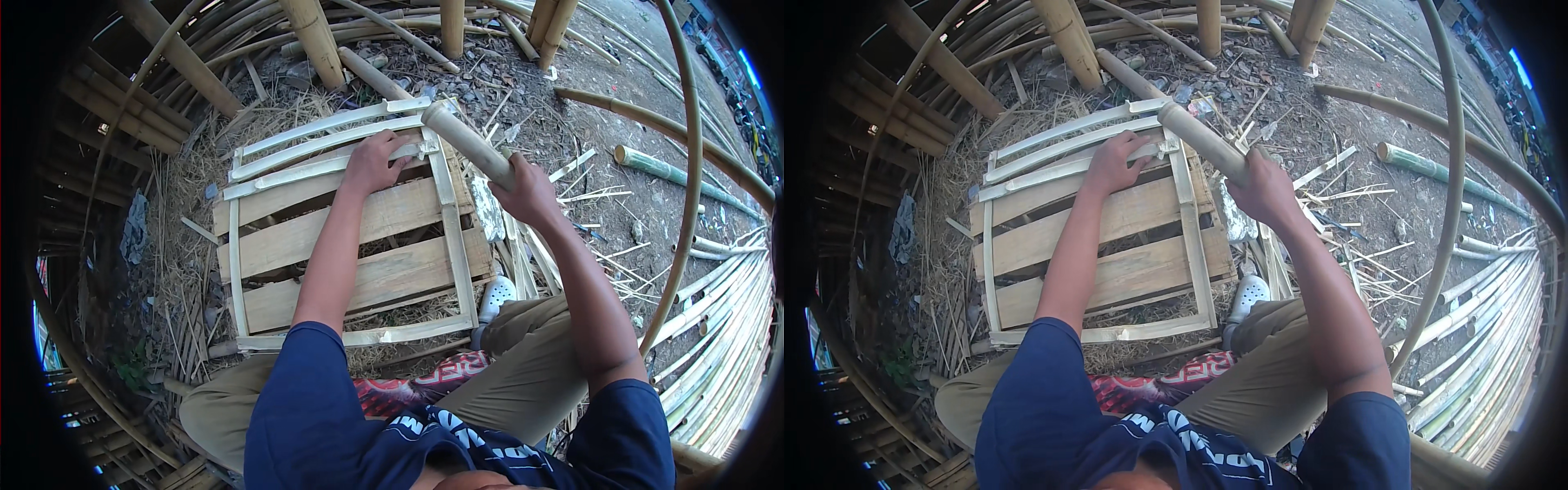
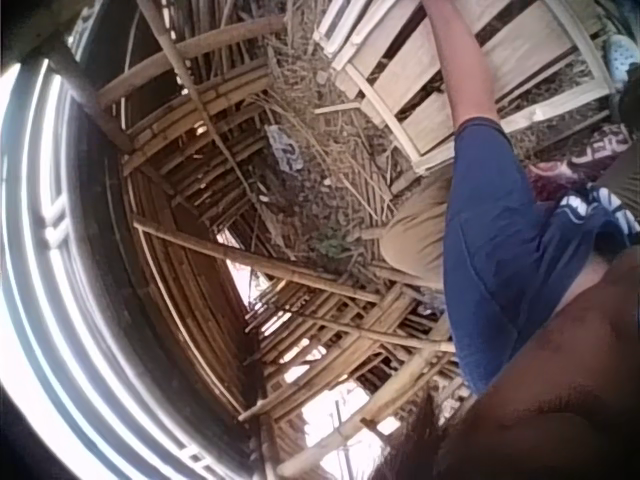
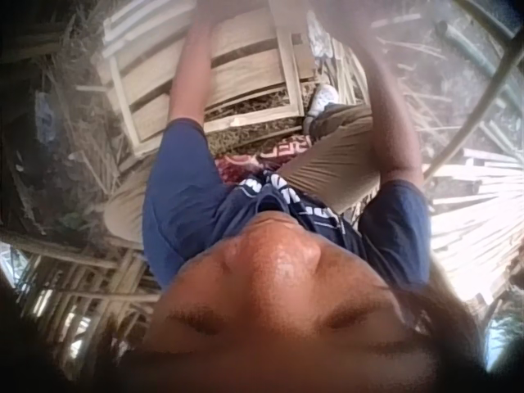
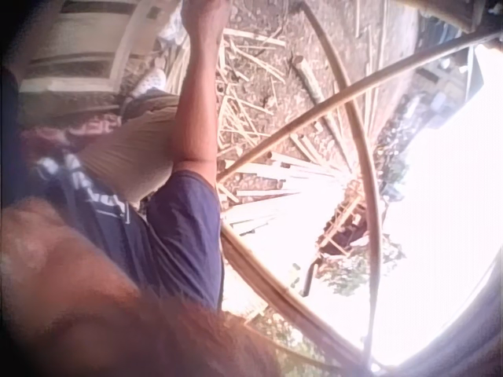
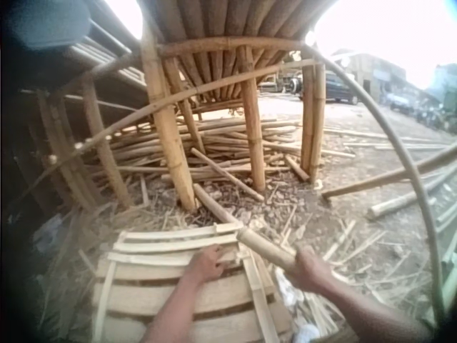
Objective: The person assembles a rectangular wooden frame by fitting bamboo strips into joint slots and tapping them into place using a wooden block mallet.
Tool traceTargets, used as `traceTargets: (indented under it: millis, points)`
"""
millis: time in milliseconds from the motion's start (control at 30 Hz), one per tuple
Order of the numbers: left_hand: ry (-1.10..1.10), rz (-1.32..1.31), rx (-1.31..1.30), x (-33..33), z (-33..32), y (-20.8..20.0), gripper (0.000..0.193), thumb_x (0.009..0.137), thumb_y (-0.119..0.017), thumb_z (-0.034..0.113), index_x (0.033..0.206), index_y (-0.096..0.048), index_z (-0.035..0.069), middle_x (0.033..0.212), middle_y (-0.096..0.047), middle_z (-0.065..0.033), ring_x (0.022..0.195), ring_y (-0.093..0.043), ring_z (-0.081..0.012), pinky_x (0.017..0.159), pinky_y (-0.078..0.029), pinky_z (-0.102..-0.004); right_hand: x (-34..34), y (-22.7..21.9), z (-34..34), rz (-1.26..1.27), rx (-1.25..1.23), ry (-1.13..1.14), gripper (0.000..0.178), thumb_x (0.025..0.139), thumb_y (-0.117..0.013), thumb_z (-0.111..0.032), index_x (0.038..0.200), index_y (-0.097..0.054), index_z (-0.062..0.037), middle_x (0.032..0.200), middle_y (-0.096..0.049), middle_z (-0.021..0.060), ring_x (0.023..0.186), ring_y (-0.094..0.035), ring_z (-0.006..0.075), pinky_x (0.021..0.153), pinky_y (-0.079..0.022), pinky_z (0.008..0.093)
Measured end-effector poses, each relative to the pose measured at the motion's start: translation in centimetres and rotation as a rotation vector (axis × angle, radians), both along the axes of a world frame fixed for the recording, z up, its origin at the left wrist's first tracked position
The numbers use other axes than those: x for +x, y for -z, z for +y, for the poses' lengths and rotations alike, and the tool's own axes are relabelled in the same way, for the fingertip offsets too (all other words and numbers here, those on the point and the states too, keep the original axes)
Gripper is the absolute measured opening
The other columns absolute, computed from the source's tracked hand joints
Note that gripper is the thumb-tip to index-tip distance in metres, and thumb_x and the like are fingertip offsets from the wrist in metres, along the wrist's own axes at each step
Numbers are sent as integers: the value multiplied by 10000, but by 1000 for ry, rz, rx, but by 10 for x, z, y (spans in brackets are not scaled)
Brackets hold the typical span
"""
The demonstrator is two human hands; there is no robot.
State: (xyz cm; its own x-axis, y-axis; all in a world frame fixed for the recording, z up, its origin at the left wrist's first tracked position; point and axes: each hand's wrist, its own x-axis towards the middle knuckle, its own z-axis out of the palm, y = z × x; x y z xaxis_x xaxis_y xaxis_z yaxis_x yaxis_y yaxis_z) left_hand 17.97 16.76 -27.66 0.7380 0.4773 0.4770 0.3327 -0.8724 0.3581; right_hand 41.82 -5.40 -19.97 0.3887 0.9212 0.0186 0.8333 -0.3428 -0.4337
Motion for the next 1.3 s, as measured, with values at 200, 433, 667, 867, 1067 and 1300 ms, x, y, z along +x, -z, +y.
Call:
traceTargets:
  millis: [200, 433, 667, 867, 1067, 1300]
  points:
    - [-73, 69, 56, 2, -2, 1, 323, 906, -763, 325, 1201, -752, 194, 1039, -695, -76, 932, -708, -279, 790, -587, -412, 1, 7, 0, -2, -5, 4, 405, 838, -761, -293, 1031, -564, 3, 960, -691, 227, 910, -690, 432, 828, -543, 525]
    - [-90, 221, 77, 10, -4, -11, 382, 950, -684, 458, 1276, -727, 264, 1036, -700, -44, 922, -714, -260, 782, -583, -411, 12, 11, 0, -30, -10, 14, 443, 840, -760, -320, 1078, -554, -8, 940, -699, 221, 908, -694, 430, 808, -538, 527]
    - [-128, 190, 86, 8, -2, -4, 411, 956, -654, 508, 1309, -720, 307, 968, -695, -53, 867, -699, -272, 764, -569, -410, 10, 4, 2, -16, 2, 25, 478, 853, -775, -327, 1138, -579, 2, 952, -714, 245, 912, -706, 431, 822, -544, 519]
    - [-74, 220, 96, 7, 3, -5, 435, 953, -638, 549, 1318, -713, 325, 908, -677, -55, 845, -690, -271, 750, -564, -417, 7, 6, 4, -13, -47, 31, 477, 851, -781, -337, 1122, -574, -4, 955, -711, 244, 907, -702, 434, 823, -539, 523]
    - [-111, 238, 33, 11, 3, -2, 425, 958, -627, 559, 1308, -712, 333, 920, -674, -50, 866, -694, -270, 758, -570, -419, 5, 9, 3, -13, -33, 12, 475, 853, -778, -333, 1130, -572, -8, 955, -708, 240, 912, -698, 437, 829, -537, 524]
    - [-117, 233, 21, 12, -1, -1, 399, 958, -651, 505, 1284, -726, 286, 956, -671, -29, 929, -689, -258, 794, -562, -418, 7, 10, 2, 5, -17, 9, 492, 851, -778, -323, 1162, -572, -1, 956, -708, 237, 916, -700, 431, 834, -537, 523]
